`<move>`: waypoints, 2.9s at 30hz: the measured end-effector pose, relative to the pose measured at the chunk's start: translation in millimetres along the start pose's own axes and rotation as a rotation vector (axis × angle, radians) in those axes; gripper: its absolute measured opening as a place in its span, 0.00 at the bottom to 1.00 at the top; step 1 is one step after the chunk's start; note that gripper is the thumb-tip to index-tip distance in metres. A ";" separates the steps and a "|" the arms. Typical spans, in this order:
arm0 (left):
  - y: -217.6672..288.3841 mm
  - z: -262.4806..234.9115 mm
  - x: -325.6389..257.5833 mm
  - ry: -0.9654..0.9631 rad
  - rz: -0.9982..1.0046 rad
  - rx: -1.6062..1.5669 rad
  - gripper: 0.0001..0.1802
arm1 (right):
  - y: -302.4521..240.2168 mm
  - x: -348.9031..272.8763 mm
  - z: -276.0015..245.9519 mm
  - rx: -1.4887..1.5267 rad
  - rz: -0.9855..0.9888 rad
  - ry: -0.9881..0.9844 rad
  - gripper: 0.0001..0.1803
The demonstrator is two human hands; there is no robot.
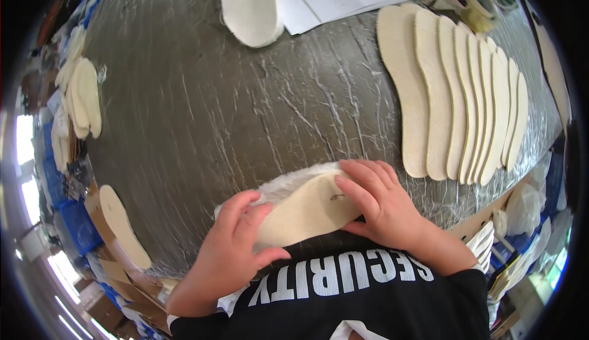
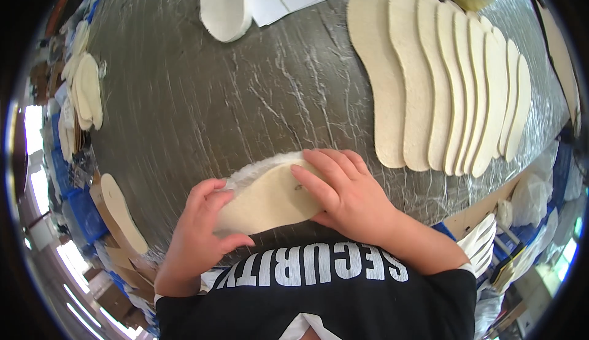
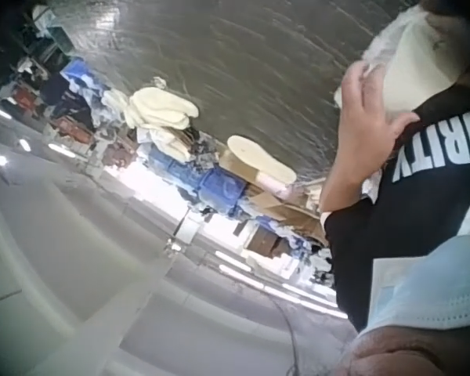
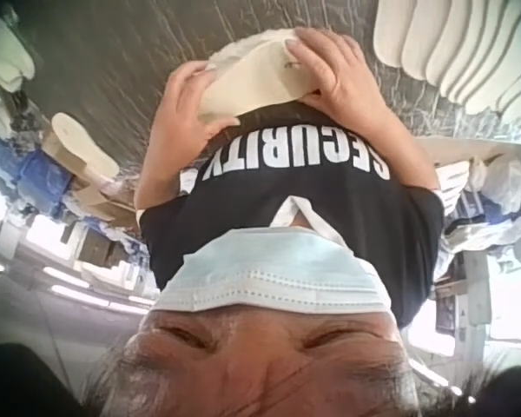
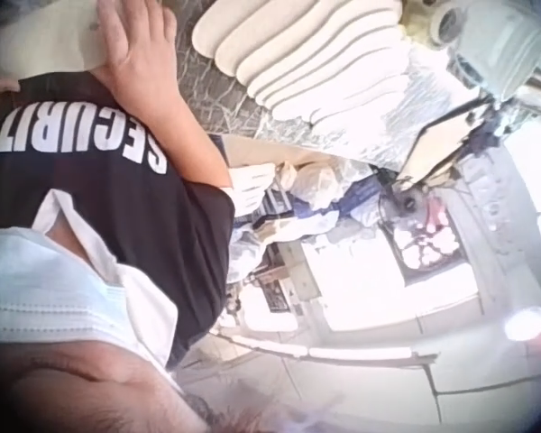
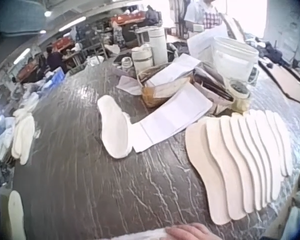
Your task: Assemble and layer shoe insoles and components by hand at a manufacturing table.
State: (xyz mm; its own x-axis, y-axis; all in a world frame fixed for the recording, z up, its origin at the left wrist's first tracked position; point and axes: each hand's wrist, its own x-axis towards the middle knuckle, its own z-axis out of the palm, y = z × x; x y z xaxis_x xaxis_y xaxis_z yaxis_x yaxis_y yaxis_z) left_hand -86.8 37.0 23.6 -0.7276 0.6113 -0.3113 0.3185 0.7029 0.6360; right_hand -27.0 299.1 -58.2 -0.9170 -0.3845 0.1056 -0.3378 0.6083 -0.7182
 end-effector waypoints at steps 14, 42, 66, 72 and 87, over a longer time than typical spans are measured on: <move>-37.8 -0.5 20.1 -0.024 -0.091 -0.118 0.10 | -0.8 -3.3 -14.0 -0.040 0.072 -0.070 0.54; -75.8 -5.2 -19.0 0.140 -0.301 -0.454 0.16 | -31.2 29.1 7.2 -0.159 0.034 -0.284 0.52; -87.4 41.6 -30.7 0.206 -0.567 -0.967 0.11 | -62.3 65.1 33.3 -0.004 -0.170 -0.068 0.46; -84.7 47.3 -25.1 0.277 -0.506 -1.009 0.11 | -61.7 62.6 28.2 -0.018 -0.172 -0.052 0.45; -80.4 59.0 -19.5 0.286 -0.053 -1.323 0.10 | -64.7 54.8 16.7 -0.016 -0.135 -0.042 0.44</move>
State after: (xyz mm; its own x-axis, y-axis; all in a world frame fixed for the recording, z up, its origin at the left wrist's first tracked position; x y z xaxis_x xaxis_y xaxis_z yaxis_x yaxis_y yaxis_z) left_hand -62.3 -10.0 -63.2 -0.8721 0.3841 -0.3031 -0.4142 -0.2497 0.8753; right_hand -51.8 227.1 -17.4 -0.8536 -0.4919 0.1716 -0.4611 0.5601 -0.6882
